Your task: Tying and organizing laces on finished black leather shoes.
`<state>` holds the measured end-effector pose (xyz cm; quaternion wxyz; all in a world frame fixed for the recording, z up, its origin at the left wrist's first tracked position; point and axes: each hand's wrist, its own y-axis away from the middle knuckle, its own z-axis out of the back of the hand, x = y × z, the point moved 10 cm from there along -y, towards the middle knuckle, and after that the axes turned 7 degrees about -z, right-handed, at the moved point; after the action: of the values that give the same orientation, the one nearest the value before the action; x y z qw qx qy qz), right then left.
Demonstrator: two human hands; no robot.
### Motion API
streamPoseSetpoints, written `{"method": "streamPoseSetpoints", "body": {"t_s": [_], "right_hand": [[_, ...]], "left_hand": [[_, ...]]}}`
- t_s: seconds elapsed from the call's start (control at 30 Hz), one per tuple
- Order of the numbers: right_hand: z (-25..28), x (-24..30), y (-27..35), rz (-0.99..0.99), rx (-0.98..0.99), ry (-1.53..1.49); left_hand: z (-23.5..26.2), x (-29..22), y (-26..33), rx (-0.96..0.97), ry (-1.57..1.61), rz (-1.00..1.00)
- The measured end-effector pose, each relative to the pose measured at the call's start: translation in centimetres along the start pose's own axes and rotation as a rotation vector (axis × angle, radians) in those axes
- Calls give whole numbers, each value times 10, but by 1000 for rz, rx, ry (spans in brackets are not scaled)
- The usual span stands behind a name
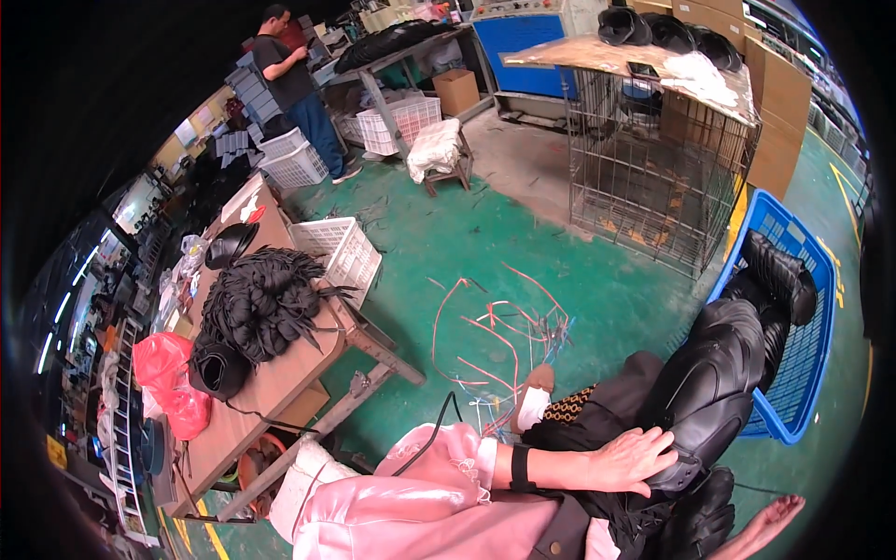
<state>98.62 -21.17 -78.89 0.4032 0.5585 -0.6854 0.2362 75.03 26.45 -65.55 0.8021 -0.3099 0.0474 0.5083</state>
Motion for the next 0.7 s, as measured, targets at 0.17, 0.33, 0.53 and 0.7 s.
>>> {"method": "streamPoseSetpoints", "body": {"t_s": [0.17,0.33,0.53,0.7], "right_hand": [[-225,-48,170,1,247,452],[-302,-85,233,-32,508,536],[-287,-90,241,-13,576,566],[-251,-91,225,38,444,610]], "left_hand": [[4,23,-15,125,-23,168],[5,12,-2,193,-89,96],[-14,2,-7,235,-114,72],[-18,0,-5,286,-132,136]]}}
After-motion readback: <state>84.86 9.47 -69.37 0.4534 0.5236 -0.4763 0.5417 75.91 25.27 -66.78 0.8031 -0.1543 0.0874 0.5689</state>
